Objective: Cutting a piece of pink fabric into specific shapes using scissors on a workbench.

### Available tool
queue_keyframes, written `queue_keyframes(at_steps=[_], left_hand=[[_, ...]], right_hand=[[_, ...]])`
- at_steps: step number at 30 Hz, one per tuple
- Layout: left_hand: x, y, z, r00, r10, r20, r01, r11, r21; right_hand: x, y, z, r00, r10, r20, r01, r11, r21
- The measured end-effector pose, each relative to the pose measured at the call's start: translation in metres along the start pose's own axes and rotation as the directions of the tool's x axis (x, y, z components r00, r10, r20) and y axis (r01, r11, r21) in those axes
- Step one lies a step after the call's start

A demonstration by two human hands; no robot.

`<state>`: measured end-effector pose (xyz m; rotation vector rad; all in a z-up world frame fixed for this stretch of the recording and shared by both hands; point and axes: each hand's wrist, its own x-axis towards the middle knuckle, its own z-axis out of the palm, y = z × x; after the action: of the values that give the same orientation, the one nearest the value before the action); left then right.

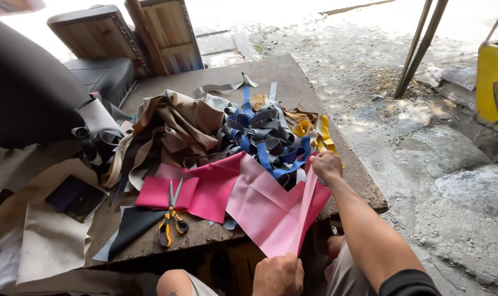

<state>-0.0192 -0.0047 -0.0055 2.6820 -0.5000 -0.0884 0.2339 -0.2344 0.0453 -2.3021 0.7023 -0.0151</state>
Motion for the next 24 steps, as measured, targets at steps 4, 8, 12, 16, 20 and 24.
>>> queue_keyframes(at_steps=[4, 8, 12, 16, 20, 24], left_hand=[[-0.022, 0.011, 0.013, 1.0, 0.006, 0.003, -0.006, 0.999, 0.039], [-0.039, 0.012, -0.019, 0.989, -0.122, 0.079, 0.135, 0.971, -0.199], [-0.053, -0.002, -0.011, 0.961, -0.251, 0.117, 0.277, 0.853, -0.443], [-0.077, -0.008, 0.009, 0.923, -0.351, 0.16, 0.384, 0.799, -0.463], [-0.094, -0.018, 0.047, 0.924, -0.316, 0.213, 0.379, 0.829, -0.412], [-0.101, -0.035, 0.068, 0.874, -0.433, 0.222, 0.486, 0.765, -0.422]], right_hand=[[-0.007, 0.002, -0.007, 0.997, 0.067, -0.024, -0.065, 0.995, 0.07], [0.009, 0.014, 0.015, 0.995, -0.09, -0.044, 0.087, 0.994, -0.065], [-0.043, -0.018, -0.008, 0.975, -0.185, 0.121, 0.182, 0.983, 0.033], [-0.066, -0.032, -0.01, 0.942, -0.176, 0.285, 0.175, 0.984, 0.03], [-0.064, -0.036, 0.006, 0.961, -0.193, 0.197, 0.194, 0.981, 0.013], [-0.04, -0.025, 0.034, 0.983, -0.169, 0.068, 0.175, 0.981, -0.087]])
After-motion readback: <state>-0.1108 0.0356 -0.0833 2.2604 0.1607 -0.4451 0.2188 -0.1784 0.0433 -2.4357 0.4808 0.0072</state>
